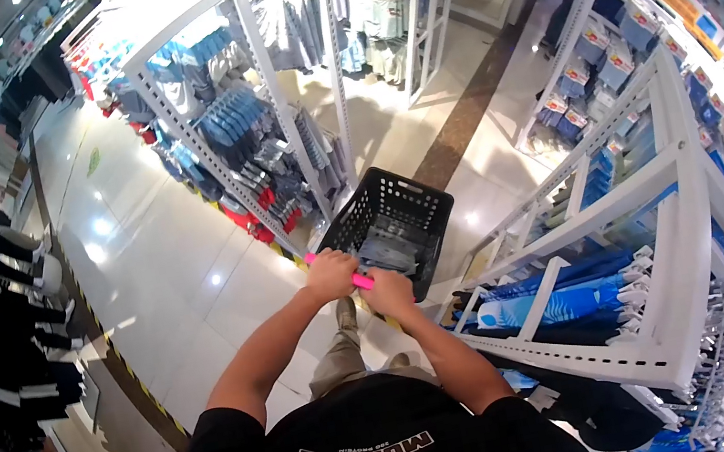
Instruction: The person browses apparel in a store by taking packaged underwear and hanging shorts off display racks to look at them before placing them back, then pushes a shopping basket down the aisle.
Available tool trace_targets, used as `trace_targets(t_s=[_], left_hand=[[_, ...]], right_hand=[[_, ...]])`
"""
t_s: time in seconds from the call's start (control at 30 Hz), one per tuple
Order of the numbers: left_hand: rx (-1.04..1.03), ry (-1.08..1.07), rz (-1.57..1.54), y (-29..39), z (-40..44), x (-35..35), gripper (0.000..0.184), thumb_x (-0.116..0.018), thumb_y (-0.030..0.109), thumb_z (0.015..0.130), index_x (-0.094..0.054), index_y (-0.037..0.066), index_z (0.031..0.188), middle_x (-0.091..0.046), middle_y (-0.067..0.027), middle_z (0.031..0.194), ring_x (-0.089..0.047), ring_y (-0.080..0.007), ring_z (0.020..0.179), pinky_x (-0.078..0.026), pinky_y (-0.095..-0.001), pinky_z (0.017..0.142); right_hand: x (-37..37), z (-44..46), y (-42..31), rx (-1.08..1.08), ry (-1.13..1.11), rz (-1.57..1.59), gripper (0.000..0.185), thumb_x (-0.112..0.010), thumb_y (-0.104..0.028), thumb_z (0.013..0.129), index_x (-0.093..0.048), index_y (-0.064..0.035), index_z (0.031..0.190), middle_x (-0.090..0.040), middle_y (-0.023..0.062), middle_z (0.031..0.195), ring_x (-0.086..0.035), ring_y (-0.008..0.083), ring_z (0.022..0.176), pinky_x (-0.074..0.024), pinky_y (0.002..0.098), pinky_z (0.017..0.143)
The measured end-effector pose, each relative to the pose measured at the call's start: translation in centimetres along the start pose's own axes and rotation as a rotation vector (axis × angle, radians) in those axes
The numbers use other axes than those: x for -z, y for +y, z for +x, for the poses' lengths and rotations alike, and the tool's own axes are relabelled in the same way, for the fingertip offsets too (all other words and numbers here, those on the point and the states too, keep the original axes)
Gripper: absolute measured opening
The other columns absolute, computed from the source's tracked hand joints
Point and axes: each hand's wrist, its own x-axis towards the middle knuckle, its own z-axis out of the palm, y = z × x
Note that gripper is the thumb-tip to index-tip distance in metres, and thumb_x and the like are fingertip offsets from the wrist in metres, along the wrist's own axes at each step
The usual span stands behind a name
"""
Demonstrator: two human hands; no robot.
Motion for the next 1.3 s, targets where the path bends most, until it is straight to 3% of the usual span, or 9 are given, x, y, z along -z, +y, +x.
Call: trace_targets(t_s=[0.3, 0.4, 0.53, 0.77, 1.03, 1.13, 1.3], left_hand=[[-0.176, -0.128, -0.021, -5.6, 10.9, -1.2, 0.025, -0.074, 0.034, 0.069, -0.069, 0.014, 0.082, -0.071, -0.0070, 0.084, -0.070, -0.0255, 0.085, -0.048, -0.0395, 0.078], [-0.224, -0.132, -0.019, -6.9, 13.8, -1.1, 0.027, -0.075, 0.036, 0.067, -0.069, 0.014, 0.082, -0.072, -0.0069, 0.084, -0.070, -0.0261, 0.086, -0.049, -0.0399, 0.079], [-0.287, -0.112, -0.028, -8.3, 17.3, -1.0, 0.016, -0.070, 0.027, 0.075, -0.070, 0.012, 0.084, -0.072, -0.0095, 0.082, -0.071, -0.0270, 0.082, -0.051, -0.0401, 0.079], [-0.380, -0.113, -0.042, -9.2, 22.9, -0.5, 0.019, -0.071, 0.024, 0.073, -0.069, 0.013, 0.088, -0.072, -0.0107, 0.083, -0.070, -0.0276, 0.084, -0.049, -0.0413, 0.077], [-0.471, -0.118, -0.054, -9.4, 30.4, -1.6, 0.016, -0.073, 0.026, 0.073, -0.067, 0.015, 0.083, -0.071, -0.0072, 0.078, -0.070, -0.0256, 0.084, -0.049, -0.0413, 0.076], [-0.508, -0.128, 0.002, -9.1, 33.9, -2.7, 0.029, -0.080, 0.035, 0.066, -0.066, 0.016, 0.082, -0.070, -0.0070, 0.078, -0.070, -0.0263, 0.080, -0.050, -0.0428, 0.072], [-0.534, -0.191, 0.013, -7.6, 39.7, -3.5, 0.025, -0.074, 0.034, 0.071, -0.066, 0.014, 0.084, -0.070, -0.0081, 0.081, -0.068, -0.0298, 0.080, -0.050, -0.0452, 0.073]], right_hand=[[2.7, 8.7, 1.1, -0.218, 0.055, -0.070, 0.039, -0.077, -0.046, 0.072, -0.073, -0.0116, 0.091, -0.072, 0.0165, 0.085, -0.069, 0.0380, 0.082, -0.0546, 0.0480, 0.073], [3.4, 10.8, 1.1, -0.264, 0.069, -0.056, 0.037, -0.073, -0.046, 0.077, -0.074, -0.0124, 0.092, -0.072, 0.0174, 0.088, -0.070, 0.0385, 0.086, -0.0546, 0.0491, 0.075], [4.0, 13.3, 1.1, -0.355, 0.131, -0.067, 0.036, -0.074, -0.045, 0.075, -0.074, -0.0114, 0.089, -0.072, 0.0172, 0.086, -0.069, 0.0386, 0.084, -0.0542, 0.0486, 0.074], [5.2, 16.6, 3.2, -0.374, 0.269, -0.035, 0.036, -0.075, -0.043, 0.074, -0.072, -0.0104, 0.087, -0.071, 0.0168, 0.084, -0.068, 0.0386, 0.082, -0.0536, 0.0489, 0.073], [7.4, 20.6, 6.8, -0.425, 0.358, -0.022, 0.038, -0.075, -0.046, 0.072, -0.071, -0.0100, 0.086, -0.070, 0.0173, 0.081, -0.069, 0.0390, 0.081, -0.0541, 0.0500, 0.073], [8.5, 22.4, 9.0, -0.417, 0.391, -0.035, 0.037, -0.075, -0.045, 0.072, -0.071, -0.0100, 0.085, -0.070, 0.0175, 0.079, -0.069, 0.0388, 0.078, -0.0548, 0.0503, 0.072], [12.3, 24.2, 11.6, -0.428, 0.403, 0.037, 0.034, -0.074, -0.042, 0.074, -0.070, -0.0097, 0.084, -0.070, 0.0167, 0.080, -0.069, 0.0388, 0.079, -0.0545, 0.0506, 0.072]])
